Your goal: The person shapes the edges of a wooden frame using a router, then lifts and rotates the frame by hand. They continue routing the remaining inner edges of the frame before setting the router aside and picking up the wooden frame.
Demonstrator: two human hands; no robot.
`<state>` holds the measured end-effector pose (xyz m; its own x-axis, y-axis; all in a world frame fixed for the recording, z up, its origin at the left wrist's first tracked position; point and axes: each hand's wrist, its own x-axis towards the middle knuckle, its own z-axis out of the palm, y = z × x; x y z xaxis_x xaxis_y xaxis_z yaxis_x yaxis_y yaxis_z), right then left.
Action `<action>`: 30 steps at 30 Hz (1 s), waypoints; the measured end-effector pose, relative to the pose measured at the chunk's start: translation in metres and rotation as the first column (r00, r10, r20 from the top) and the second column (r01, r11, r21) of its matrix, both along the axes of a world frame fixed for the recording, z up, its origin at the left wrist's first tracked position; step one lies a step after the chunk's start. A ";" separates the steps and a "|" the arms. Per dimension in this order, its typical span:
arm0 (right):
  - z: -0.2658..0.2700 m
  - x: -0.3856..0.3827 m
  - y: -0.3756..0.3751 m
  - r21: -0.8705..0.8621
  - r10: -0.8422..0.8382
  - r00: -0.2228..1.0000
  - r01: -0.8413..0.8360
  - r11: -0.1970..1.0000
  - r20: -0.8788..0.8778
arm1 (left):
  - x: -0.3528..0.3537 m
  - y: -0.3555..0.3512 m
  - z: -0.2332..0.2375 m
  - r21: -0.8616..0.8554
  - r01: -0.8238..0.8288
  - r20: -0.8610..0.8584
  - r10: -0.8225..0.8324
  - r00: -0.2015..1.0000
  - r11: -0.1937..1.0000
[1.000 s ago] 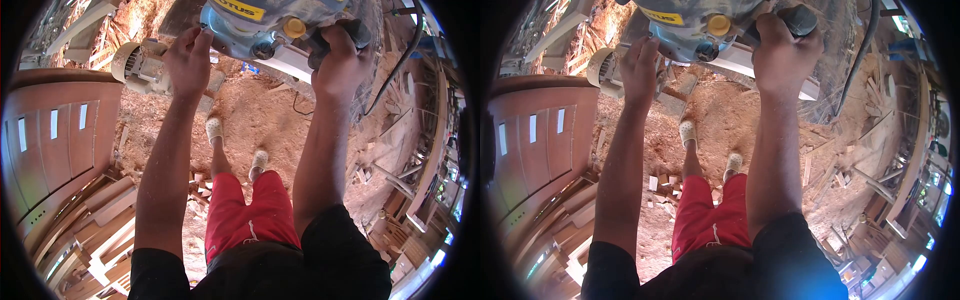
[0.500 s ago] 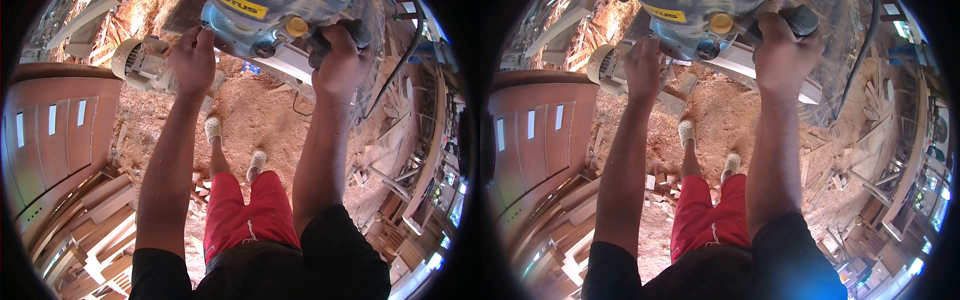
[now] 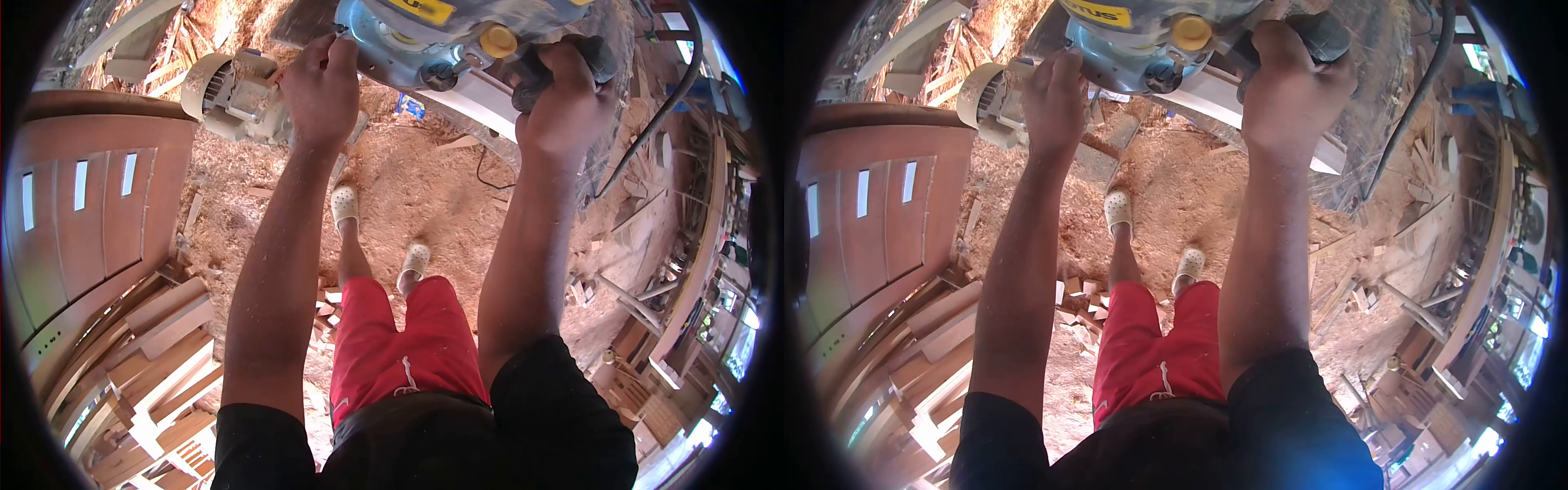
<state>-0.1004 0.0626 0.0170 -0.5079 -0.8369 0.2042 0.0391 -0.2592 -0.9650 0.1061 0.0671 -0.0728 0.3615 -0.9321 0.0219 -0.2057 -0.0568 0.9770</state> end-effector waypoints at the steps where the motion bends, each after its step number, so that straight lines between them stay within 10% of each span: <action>1: 0.000 0.001 0.000 0.004 -0.023 1.000 0.023 1.000 0.009 | 0.000 0.000 0.002 0.005 0.003 0.008 -0.003 1.000 1.000; 13: 0.007 0.008 0.000 0.035 -0.128 0.966 0.139 0.990 -0.225 | 0.038 -0.018 0.007 0.010 0.342 -0.144 -0.337 0.931 0.940; 16: 0.003 0.006 0.003 0.056 -0.098 0.970 0.114 0.992 -0.223 | 0.047 -0.024 0.055 0.392 0.454 0.067 -0.517 0.853 0.800; 19: 0.018 0.012 0.005 0.132 -0.077 0.968 0.111 0.985 -0.239 | 0.050 -0.026 0.033 0.113 0.365 -0.525 -0.257 0.812 0.924; 28: 0.009 0.005 0.009 0.041 -0.083 0.908 0.109 0.993 -0.411 | 0.060 -0.072 0.036 0.171 0.471 -0.078 -0.465 0.882 0.865; 30: 0.006 0.004 0.008 0.067 -0.086 0.911 0.123 0.990 -0.402 | 0.063 -0.076 0.016 0.038 0.440 -0.229 -0.421 0.878 0.897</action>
<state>-0.0964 0.0703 0.0228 -0.4858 -0.8074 0.3349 -0.3750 -0.1535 -0.9142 0.1691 -0.0091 -0.0571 -0.0891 -0.9913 -0.0969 -0.0203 -0.0954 0.9952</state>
